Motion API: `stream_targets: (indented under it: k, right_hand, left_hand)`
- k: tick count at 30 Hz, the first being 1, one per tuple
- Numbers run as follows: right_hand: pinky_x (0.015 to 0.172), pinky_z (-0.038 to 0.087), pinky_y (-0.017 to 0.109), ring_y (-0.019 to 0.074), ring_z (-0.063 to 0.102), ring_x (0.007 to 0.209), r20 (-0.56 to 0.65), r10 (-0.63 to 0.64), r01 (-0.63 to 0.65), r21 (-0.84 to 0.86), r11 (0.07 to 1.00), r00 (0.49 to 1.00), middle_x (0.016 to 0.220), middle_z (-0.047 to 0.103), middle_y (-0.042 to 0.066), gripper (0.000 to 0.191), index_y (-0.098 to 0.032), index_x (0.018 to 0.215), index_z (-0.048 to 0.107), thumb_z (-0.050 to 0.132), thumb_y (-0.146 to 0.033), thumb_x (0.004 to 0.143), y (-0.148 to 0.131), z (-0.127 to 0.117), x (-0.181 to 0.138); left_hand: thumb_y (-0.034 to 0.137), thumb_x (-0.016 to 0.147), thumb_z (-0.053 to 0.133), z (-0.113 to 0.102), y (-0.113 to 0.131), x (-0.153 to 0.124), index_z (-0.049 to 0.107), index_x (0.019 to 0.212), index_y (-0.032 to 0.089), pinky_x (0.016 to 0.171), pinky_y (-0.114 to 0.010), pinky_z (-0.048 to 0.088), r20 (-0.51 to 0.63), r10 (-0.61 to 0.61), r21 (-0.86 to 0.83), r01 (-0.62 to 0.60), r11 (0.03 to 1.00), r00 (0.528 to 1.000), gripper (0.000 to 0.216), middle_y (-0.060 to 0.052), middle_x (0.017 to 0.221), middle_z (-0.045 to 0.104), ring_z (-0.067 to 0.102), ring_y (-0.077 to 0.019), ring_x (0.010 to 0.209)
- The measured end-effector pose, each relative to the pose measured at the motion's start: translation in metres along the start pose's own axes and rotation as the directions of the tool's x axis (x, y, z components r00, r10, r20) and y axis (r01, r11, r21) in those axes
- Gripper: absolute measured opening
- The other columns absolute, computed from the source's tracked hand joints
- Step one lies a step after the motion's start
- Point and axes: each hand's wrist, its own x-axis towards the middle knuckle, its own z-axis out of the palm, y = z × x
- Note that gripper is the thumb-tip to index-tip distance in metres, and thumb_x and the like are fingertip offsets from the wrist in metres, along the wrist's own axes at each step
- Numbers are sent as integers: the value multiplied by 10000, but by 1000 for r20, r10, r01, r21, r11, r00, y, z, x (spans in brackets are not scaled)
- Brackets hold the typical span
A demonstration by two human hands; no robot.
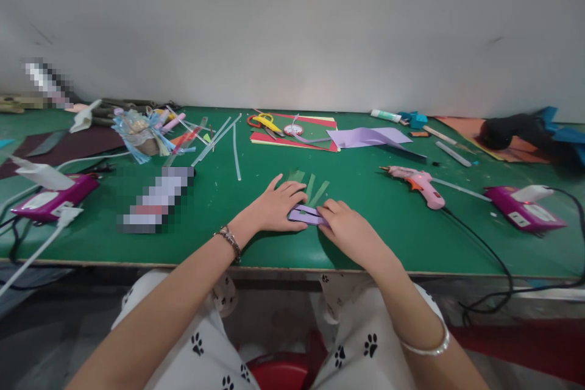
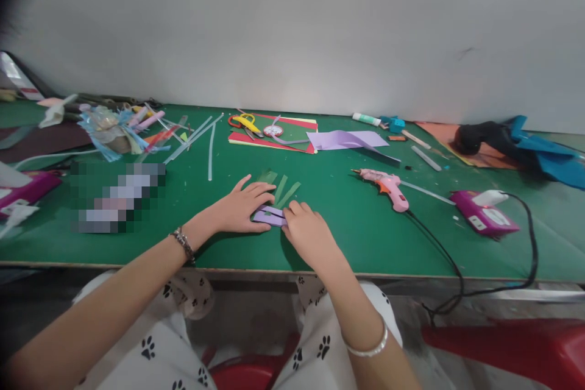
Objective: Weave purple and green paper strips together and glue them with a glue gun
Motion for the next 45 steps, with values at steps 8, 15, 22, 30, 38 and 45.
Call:
stream_targets:
  k: [8,15,22,30,38,45]
  right_hand:
    - [733,426,361,226,503,863,-88,-10,20,122,992,996,948,568,84,236,-165,998,551,521,-264,786,4,3,1]
    - [749,415,371,224,490,865,-81,35,-18,199,980,996,949,559,82,227,-172,895,545,503,-366,786,1,4,9]
    - [841,400,396,233,476,995,-87,-7,29,254,967,996,1096,543,95,328,-176,1038,543,504,-372,778,1,8,11]
    - [846,407,383,220,499,1001,-91,32,0,336,942,995,1101,565,102,325,-177,1066,561,378,-359,868,9,8,19]
    - [722,411,333,213,498,909,-42,0,3,69,998,999,1022,534,99,405,-220,1060,573,337,-22,798,5,9,44]
    - [717,391,306,175,494,828,-17,-139,140,77,987,990,1030,557,70,236,-189,795,532,352,-36,799,7,8,52]
  left_hand:
    - [574,821,386,-1,-11,-31,318,1333,203,1070,-500,131,13,-217,-56,217,975,976,636,-106,1430,293,249,-254,1311]
    - [518,893,255,6,-5,-50,237,1387,184,1076,-482,145,58,-234,-49,237,970,971,597,-72,1470,189,166,-247,1341]
    - [547,890,237,11,19,-52,274,1375,166,1076,-458,171,65,-109,-39,112,993,992,618,-75,1457,217,205,-238,1331]
    - [549,867,317,14,19,-56,354,1339,249,1070,-482,166,-2,-80,-80,79,994,997,560,-55,1442,276,252,-255,1314]
    - [544,857,345,14,19,-55,400,1309,282,1066,-510,152,16,-72,-131,74,989,997,526,-39,1431,305,256,-269,1311]
    - [536,854,364,14,20,-55,412,1302,271,1069,-508,146,8,-76,-132,77,988,997,524,-44,1425,316,251,-256,1314]
